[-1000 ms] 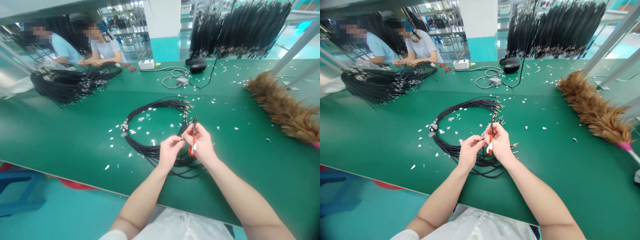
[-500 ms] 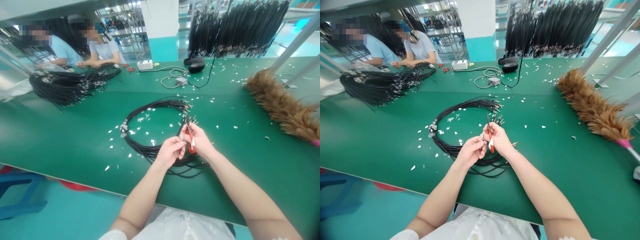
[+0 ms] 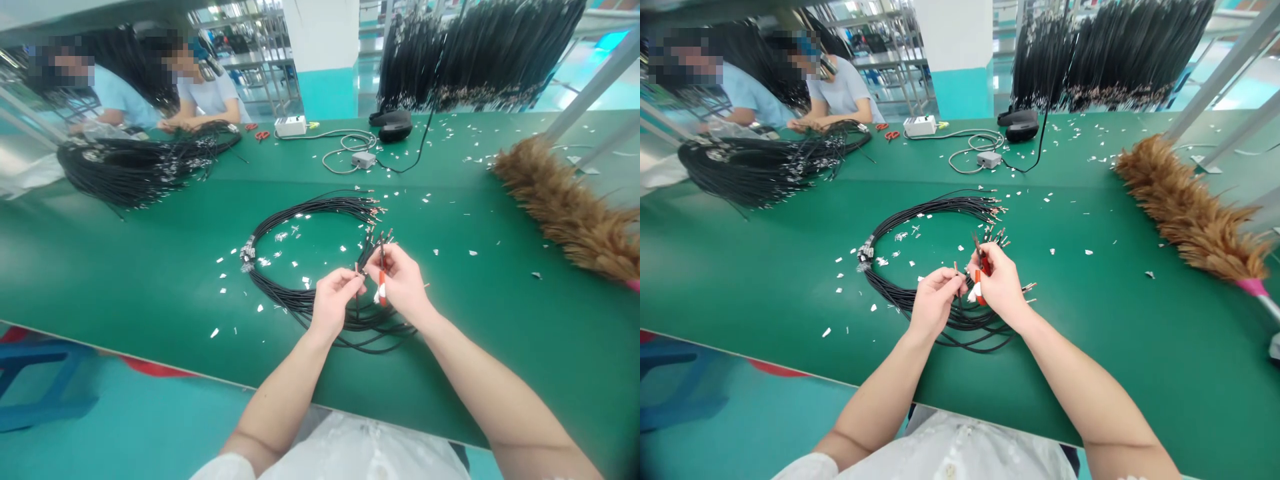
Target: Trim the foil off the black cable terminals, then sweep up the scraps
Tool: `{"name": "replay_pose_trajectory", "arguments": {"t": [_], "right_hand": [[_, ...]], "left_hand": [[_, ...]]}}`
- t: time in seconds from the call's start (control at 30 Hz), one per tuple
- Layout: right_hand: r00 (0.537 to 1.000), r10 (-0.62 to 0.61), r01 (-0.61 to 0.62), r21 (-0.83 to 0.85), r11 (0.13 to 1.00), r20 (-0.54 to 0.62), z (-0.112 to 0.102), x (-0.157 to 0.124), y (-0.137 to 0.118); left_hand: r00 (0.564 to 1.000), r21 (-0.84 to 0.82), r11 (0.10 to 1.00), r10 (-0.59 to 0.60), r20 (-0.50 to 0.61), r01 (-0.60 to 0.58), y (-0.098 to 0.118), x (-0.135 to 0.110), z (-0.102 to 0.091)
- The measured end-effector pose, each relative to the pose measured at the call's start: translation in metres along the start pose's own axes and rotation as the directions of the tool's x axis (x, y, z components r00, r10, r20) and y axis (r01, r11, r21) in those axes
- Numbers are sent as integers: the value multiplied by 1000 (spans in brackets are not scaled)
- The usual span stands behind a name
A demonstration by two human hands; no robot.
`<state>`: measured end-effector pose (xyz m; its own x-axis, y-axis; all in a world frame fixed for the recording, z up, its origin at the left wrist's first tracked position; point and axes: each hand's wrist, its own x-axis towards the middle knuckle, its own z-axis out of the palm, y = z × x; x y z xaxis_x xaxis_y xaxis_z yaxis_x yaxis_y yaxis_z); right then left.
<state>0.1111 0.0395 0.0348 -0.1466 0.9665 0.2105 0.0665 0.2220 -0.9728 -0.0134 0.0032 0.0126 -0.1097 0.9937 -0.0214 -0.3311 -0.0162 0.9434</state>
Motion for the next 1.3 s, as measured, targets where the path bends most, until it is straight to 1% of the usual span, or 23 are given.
{"name": "replay_pose_trajectory", "arguments": {"t": [0.07, 0.1, 0.2, 0.23, 0.3, 0.37, 0.43, 0.53, 0.67, 0.73, 0.77, 0.83, 0.9, 0.97, 1.03, 1.1, 1.13, 1.2, 1.27, 1.3], "right_hand": [[999, 35, -34, 31, 999, -27, 0, 2, 6], [998, 66, -65, 55, 996, -17, 2, 1, 9], [983, 146, -163, 150, 975, 114, 10, -6, 12], [976, 154, -181, 181, 967, 156, 13, -9, 12], [970, 153, -194, 222, 956, 190, 20, -14, 12], [971, 152, -193, 228, 954, 185, 24, -17, 12], [971, 151, -189, 215, 958, 183, 25, -17, 14], [972, 145, -183, 208, 961, 185, 23, -17, 16], [977, 148, -177, 205, 963, 151, 20, -19, 19], [979, 152, -177, 198, 964, 133, 20, -20, 20], [981, 151, -172, 191, 966, 118, 19, -20, 21], [987, 147, -157, 169, 973, 70, 18, -19, 23], [989, 140, -144, 134, 980, 42, 14, -18, 23], [989, 128, -133, 69, 989, 71, 7, -17, 21], [986, 105, -100, -46, 994, 132, -1, -17, 14], [969, 113, -80, -156, 985, 219, -11, -18, 3], [950, 144, -93, -189, 978, 275, -15, -20, -4], [892, 241, -168, -214, 962, 382, -22, -22, -16], [835, 329, -249, -230, 941, 441, -25, -24, -26], [817, 356, -272, -240, 932, 454, -26, -25, -28]], "left_hand": [[998, -33, 998, 50, -22, -51, 3, 0, -1], [996, -38, 996, 83, -45, -85, 4, 1, -1], [982, -4, 987, 162, -96, -163, 8, 4, -1], [981, 6, 986, 168, -98, -168, 10, 5, -1], [987, 4, 991, 134, -94, -134, 13, 7, -2], [992, -24, 996, 84, -97, -87, 17, 8, -4], [992, -41, 996, 76, -102, -80, 19, 9, -5], [988, -17, 994, 110, -108, -112, 21, 11, -7], [982, 59, 987, 154, -111, -148, 19, 10, -7], [982, 55, 987, 156, -104, -151, 17, 8, -6], [984, 37, 989, 146, -101, -143, 16, 7, -5], [994, -29, 995, 89, -71, -91, 14, 6, -2], [1000, -123, 992, 5, 6, -4, 14, 5, 1], [995, -220, 973, -58, 81, 74, 15, 6, 3], [991, -289, 951, -81, 107, 109, 17, 8, 3], [988, -318, 939, -97, 118, 130, 20, 8, 3], [986, -318, 937, -106, 131, 143, 21, 7, 4], [981, -295, 942, -119, 154, 160, 24, 5, 5], [983, -259, 955, -113, 147, 148, 25, 3, 7], [985, -241, 961, -107, 133, 137, 25, 3, 8]]}}
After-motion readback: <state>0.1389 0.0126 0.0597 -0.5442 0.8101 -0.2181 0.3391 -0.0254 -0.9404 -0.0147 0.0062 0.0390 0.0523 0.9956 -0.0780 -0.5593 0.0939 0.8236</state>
